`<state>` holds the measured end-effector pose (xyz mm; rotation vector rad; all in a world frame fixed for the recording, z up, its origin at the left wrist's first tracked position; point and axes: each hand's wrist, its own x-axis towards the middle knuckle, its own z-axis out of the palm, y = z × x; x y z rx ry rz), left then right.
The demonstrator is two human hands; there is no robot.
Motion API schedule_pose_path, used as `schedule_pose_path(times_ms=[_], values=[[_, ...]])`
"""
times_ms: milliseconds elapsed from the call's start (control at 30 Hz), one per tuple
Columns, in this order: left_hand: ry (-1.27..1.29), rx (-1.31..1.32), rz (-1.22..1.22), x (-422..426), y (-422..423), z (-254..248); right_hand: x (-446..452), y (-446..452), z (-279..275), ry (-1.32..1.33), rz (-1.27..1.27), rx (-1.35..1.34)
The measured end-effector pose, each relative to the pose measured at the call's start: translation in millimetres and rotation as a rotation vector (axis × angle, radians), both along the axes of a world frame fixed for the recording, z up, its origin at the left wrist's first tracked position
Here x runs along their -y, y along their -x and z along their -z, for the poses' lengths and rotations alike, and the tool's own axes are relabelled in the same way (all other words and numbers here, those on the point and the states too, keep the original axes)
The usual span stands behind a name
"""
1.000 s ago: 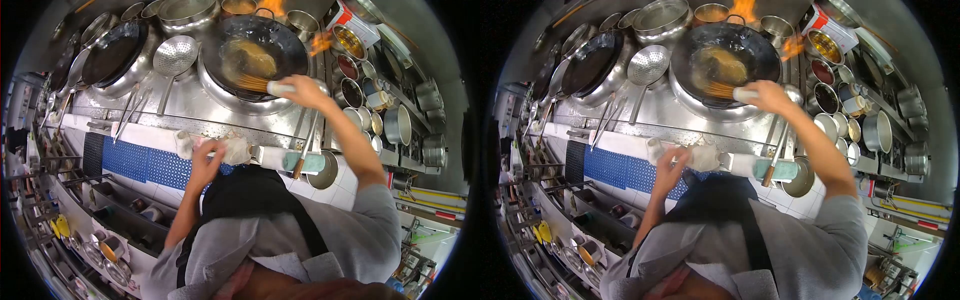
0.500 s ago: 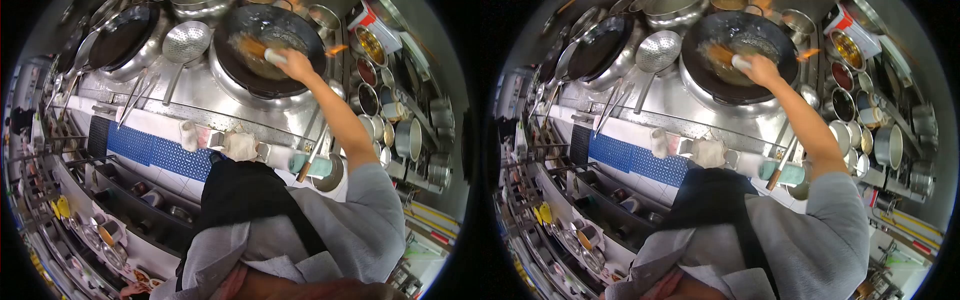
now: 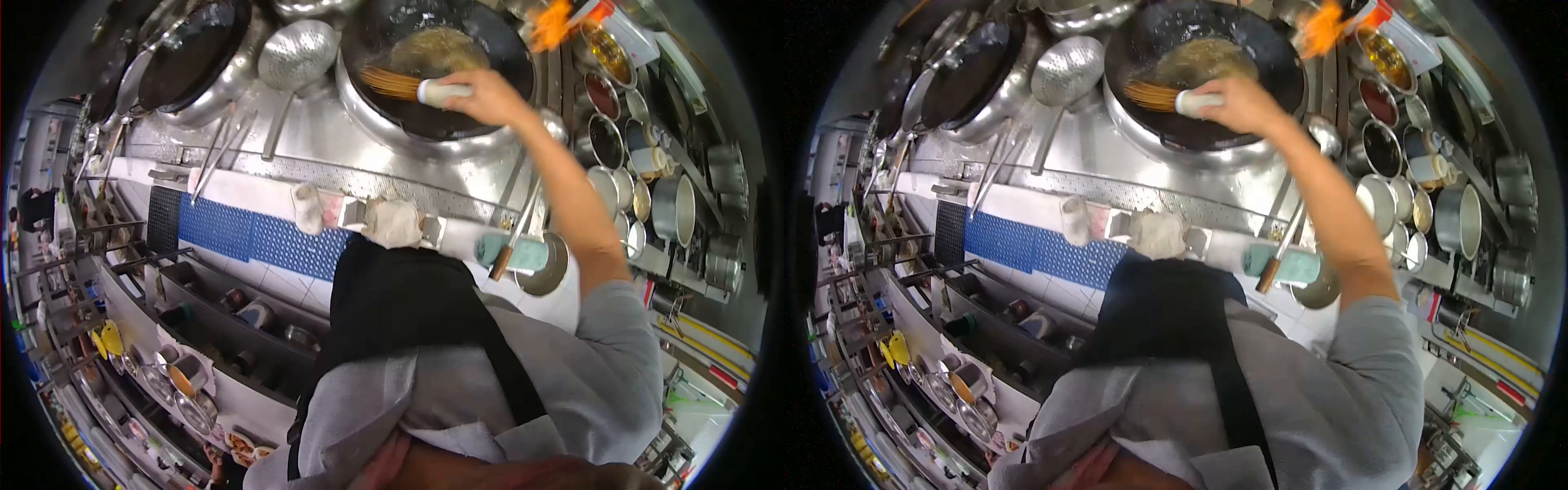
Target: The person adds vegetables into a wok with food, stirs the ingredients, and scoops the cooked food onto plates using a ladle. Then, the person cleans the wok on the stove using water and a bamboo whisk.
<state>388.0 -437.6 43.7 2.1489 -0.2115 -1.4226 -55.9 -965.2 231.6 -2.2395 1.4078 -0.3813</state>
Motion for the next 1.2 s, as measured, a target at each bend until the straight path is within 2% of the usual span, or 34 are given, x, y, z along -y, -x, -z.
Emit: schedule_pose_path(times_ms=[33,100,200,267,333,400,467,500,533,600,633,667,733,767,833,867,900,933,967,1033,1100,1133,1200], values=[[-0.032,-0.006,0.027,-5,-2,0,-10,22,-7,-0.048,-0.049,-0.046],[-0.095,-0.023,0.090,-7,-5,-1,12,56,7,-0.017,0.005,-0.201],[-0.223,-0.046,0.327,6,-17,-2,60,38,33,0.087,0.112,-0.200],[-0.334,-0.031,0.731,41,-24,-9,86,-14,51,0.136,0.237,-0.158],[-0.280,0.072,1.184,108,-25,-20,83,-50,52,0.115,0.290,-0.075],[0.038,0.269,1.378,194,4,-55,52,-55,43,0.064,0.212,0.017],[0.502,0.481,1.277,275,62,-118,1,-41,20,0.085,0.043,0.098],[0.695,0.517,1.187,308,93,-140,-28,-29,5,0.094,0.023,0.045],[0.768,0.542,1.118,332,123,-160,-47,-10,-12,-0.002,-0.040,0.026],[1.261,0.436,0.870,370,180,-161,-92,29,-55,0.042,-0.033,-0.204],[1.357,0.592,0.863,387,205,-163,-91,58,-53,0.051,-0.019,-0.312],[1.446,0.745,0.856,398,226,-163,-85,77,-71,-0.048,0.025,-0.379],[1.208,0.869,1.219,416,251,-148,-55,111,-54,0.137,0.227,-0.490],[1.132,0.867,1.269,422,264,-138,-24,119,-37,0.219,0.350,-0.503],[0.974,0.880,1.351,439,280,-118,53,106,4,0.273,0.346,-0.470],[0.946,0.904,1.377,448,280,-113,84,75,15,0.270,0.334,-0.375],[0.913,0.917,1.403,449,281,-108,106,41,22,0.146,0.401,-0.129],[0.885,0.930,1.420,450,284,-107,123,11,44,0.209,0.429,-0.103],[0.823,0.946,1.451,454,284,-114,125,-16,49,0.186,0.474,-0.132],[0.699,0.944,1.526,449,286,-129,90,-28,34,0.152,0.408,-0.064],[0.805,1.024,1.494,445,280,-123,75,-22,23,0.150,0.312,-0.058],[0.823,1.034,1.490,440,279,-119,66,-16,15,0.118,0.303,-0.106],[0.887,1.029,1.434,432,279,-129,34,-3,-16,0.158,0.362,-0.037]])
